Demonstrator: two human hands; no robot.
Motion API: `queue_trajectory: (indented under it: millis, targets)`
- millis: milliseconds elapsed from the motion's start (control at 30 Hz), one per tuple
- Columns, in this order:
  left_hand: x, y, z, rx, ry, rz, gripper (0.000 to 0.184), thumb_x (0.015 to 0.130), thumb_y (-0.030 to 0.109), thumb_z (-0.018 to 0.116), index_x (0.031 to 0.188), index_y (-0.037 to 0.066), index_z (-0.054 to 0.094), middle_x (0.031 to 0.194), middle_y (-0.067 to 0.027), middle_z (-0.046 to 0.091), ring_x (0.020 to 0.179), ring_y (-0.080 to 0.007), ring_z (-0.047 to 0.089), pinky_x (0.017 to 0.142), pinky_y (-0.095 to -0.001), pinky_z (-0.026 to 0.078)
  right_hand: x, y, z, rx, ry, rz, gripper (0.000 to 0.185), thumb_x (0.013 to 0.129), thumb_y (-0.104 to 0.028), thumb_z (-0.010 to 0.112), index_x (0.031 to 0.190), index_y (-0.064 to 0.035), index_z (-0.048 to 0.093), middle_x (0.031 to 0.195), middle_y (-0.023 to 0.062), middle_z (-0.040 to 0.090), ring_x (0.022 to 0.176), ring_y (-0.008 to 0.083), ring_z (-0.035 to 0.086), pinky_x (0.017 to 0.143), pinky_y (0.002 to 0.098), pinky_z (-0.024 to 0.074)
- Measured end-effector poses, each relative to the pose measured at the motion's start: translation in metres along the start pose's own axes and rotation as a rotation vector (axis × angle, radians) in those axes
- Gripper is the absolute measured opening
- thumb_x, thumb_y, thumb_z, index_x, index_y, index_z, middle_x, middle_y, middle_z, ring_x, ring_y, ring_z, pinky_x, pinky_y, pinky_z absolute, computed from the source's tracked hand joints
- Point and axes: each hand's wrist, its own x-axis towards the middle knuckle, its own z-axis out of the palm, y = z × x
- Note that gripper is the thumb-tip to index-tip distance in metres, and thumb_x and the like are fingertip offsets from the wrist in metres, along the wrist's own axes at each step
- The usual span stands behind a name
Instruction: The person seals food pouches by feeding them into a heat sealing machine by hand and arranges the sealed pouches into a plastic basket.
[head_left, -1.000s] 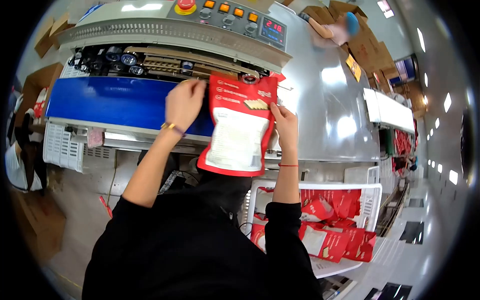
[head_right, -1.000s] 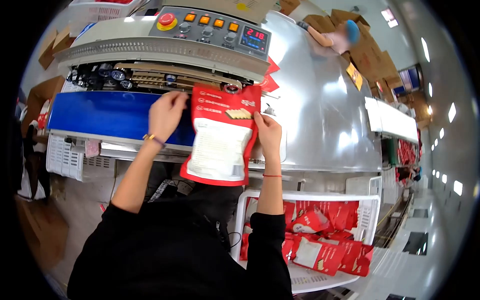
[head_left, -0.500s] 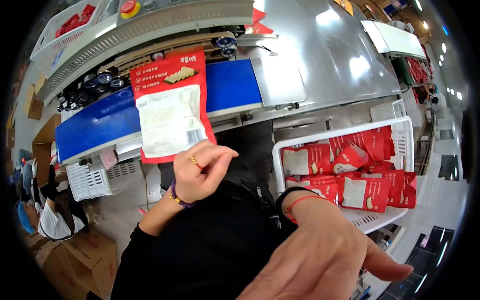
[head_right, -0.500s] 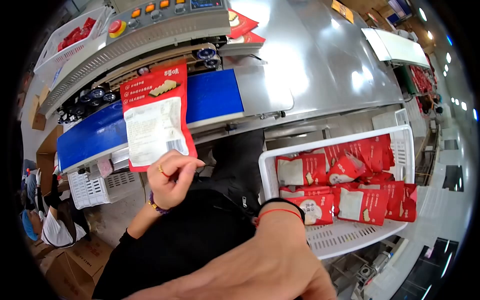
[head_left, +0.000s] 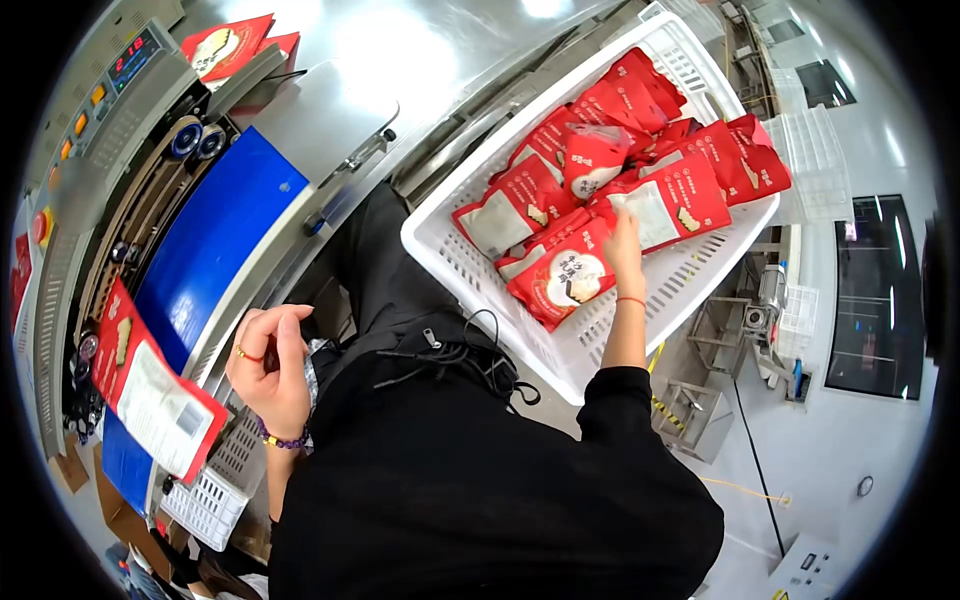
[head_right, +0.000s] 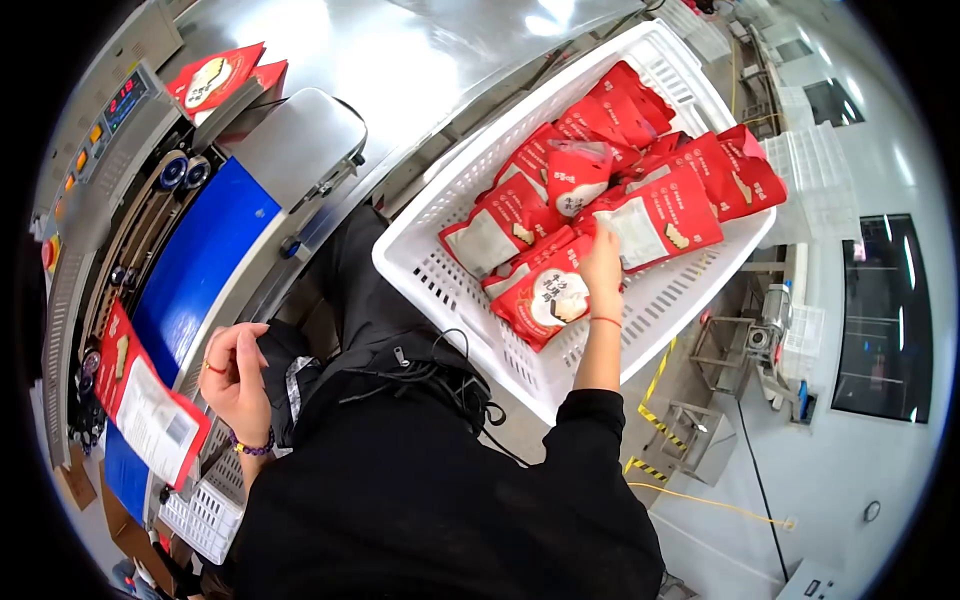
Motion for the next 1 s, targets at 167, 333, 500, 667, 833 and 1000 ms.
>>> queue_trajectory:
  millis: [167, 333, 500, 667, 833, 1000]
  targets:
    - [0.008, 0.003, 0.016, -0.029, -0.164, -0.005, 0.009, 0.089, 0.000, 0.060, 0.087, 0.001, 0.069, 0.068, -0.0021, 0.056, 0.055, -0.0066, 0.051, 0.050, -0.0220, 0.036, -0.022, 0.114, 0.046, -0.172, -0.249, 0.375, 0.079, 0.069, -0.045, 0.079, 0.124, 0.0025, 0.051, 0.111, 0.0281, 0.063, 0.106, 0.0452, 0.060, 0.091, 0.0474, 0.0491]
    - [0.007, -0.015, 0.006, 0.072, -0.240, 0.071, 0.006, 0.085, 0.004, 0.065, 0.087, 0.006, 0.070, 0.070, -0.0067, 0.061, 0.056, -0.0189, 0.059, 0.051, -0.0282, 0.045, -0.044, 0.166, 0.108, -0.282, -0.122, 0.205, 0.074, 0.068, -0.035, 0.080, 0.124, 0.0051, 0.051, 0.123, 0.0280, 0.056, 0.114, 0.0414, 0.054, 0.101, 0.0467, 0.0407]
    - [-0.003, -0.048, 0.000, 0.120, -0.261, 0.093, 0.013, 0.091, 0.020, 0.062, 0.090, 0.011, 0.071, 0.082, -0.0051, 0.067, 0.071, -0.0242, 0.066, 0.060, -0.0321, 0.053, -0.009, 0.276, 0.149, -0.971, -0.299, -0.202, 0.030, 0.076, -0.025, 0.069, 0.098, -0.0051, 0.070, 0.101, 0.0178, 0.069, 0.099, 0.0312, 0.066, 0.086, 0.0481, 0.0511]
    - [-0.005, -0.062, 0.001, 0.081, -0.307, 0.093, 0.022, 0.094, 0.025, 0.058, 0.092, 0.005, 0.068, 0.090, -0.0057, 0.067, 0.078, -0.0257, 0.066, 0.066, -0.0329, 0.053, 0.003, 0.063, 0.040, -0.062, -0.394, 0.110, 0.046, 0.084, -0.026, 0.069, 0.118, 0.0028, 0.060, 0.103, 0.0241, 0.063, 0.092, 0.0345, 0.059, 0.086, 0.0430, 0.0474]
    - [0.000, -0.065, 0.005, 0.014, -0.434, 0.018, 0.024, 0.094, 0.026, 0.058, 0.104, 0.005, 0.065, 0.093, -0.0061, 0.065, 0.086, -0.0232, 0.063, 0.077, -0.0339, 0.050, -0.011, -0.035, -0.018, 0.151, -0.030, -0.482, 0.035, 0.083, -0.015, 0.067, 0.113, 0.0025, 0.063, 0.099, 0.0205, 0.063, 0.100, 0.0359, 0.057, 0.098, 0.0416, 0.0414]
    - [0.011, -0.071, 0.011, -0.029, -0.434, 0.207, 0.062, 0.087, 0.033, 0.066, 0.136, 0.003, 0.043, 0.131, -0.0175, 0.046, 0.124, -0.0318, 0.045, 0.105, -0.0379, 0.037, -0.033, -0.221, -0.164, 0.063, -0.185, -0.930, 0.022, 0.083, -0.013, 0.065, 0.101, -0.0005, 0.060, 0.091, 0.0140, 0.059, 0.098, 0.0383, 0.054, 0.109, 0.0519, 0.0318]
